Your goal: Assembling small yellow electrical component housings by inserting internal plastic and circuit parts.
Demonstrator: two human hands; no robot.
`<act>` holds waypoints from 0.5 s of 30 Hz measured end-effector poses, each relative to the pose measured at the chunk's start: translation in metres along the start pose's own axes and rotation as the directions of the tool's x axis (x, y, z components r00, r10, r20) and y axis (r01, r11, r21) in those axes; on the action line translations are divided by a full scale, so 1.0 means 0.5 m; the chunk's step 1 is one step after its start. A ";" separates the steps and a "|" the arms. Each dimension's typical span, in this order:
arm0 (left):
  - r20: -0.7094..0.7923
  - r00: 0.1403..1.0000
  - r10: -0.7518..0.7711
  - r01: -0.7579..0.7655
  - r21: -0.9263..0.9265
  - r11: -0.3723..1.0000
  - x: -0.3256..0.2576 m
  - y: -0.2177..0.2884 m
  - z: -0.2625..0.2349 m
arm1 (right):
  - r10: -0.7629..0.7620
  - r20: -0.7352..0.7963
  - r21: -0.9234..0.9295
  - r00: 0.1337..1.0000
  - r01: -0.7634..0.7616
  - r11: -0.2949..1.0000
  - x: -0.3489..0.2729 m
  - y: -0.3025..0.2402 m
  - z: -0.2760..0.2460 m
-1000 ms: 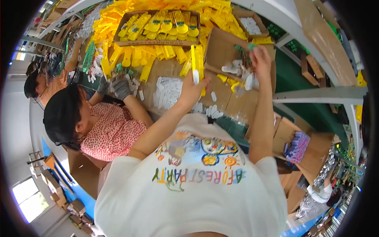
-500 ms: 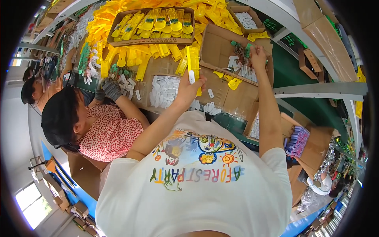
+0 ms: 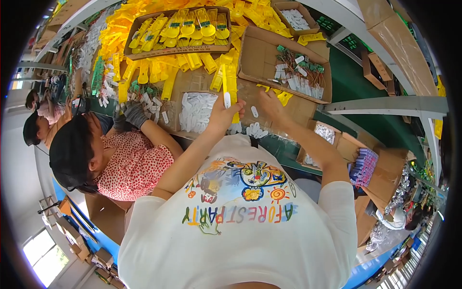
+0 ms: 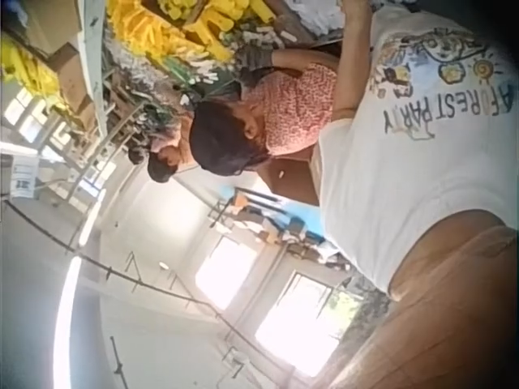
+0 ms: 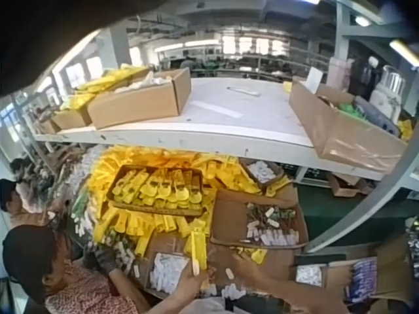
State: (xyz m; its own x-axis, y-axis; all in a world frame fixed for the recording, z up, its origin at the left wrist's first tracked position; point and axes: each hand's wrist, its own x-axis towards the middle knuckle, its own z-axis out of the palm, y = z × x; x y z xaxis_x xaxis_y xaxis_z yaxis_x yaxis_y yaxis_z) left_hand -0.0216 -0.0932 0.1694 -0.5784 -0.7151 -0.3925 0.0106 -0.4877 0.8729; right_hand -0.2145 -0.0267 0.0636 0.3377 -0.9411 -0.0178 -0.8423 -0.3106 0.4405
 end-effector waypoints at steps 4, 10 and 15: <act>-0.005 1.000 -0.005 0.005 -0.016 1.000 -0.017 0.004 -0.001 | -0.065 0.124 -0.049 0.990 0.071 0.996 -0.001 0.072 -0.046; -0.013 0.999 0.030 -0.030 0.017 0.999 -0.037 0.030 -0.021 | 0.264 0.412 0.911 0.872 -0.385 -0.150 -0.027 0.062 -0.251; 0.251 0.928 0.276 -0.313 0.123 0.942 -0.074 0.101 0.001 | -0.034 0.294 0.485 0.955 -0.180 -0.856 -0.064 0.028 -0.317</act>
State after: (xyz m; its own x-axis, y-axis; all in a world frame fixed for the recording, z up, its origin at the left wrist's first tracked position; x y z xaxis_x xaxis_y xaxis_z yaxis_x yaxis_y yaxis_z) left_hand 0.0000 -0.0913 0.2282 -0.7382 -0.6726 -0.0510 0.0909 -0.1740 0.9805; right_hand -0.1707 0.0202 0.2126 0.2279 -0.9277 -0.2958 0.4560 0.3701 -0.8094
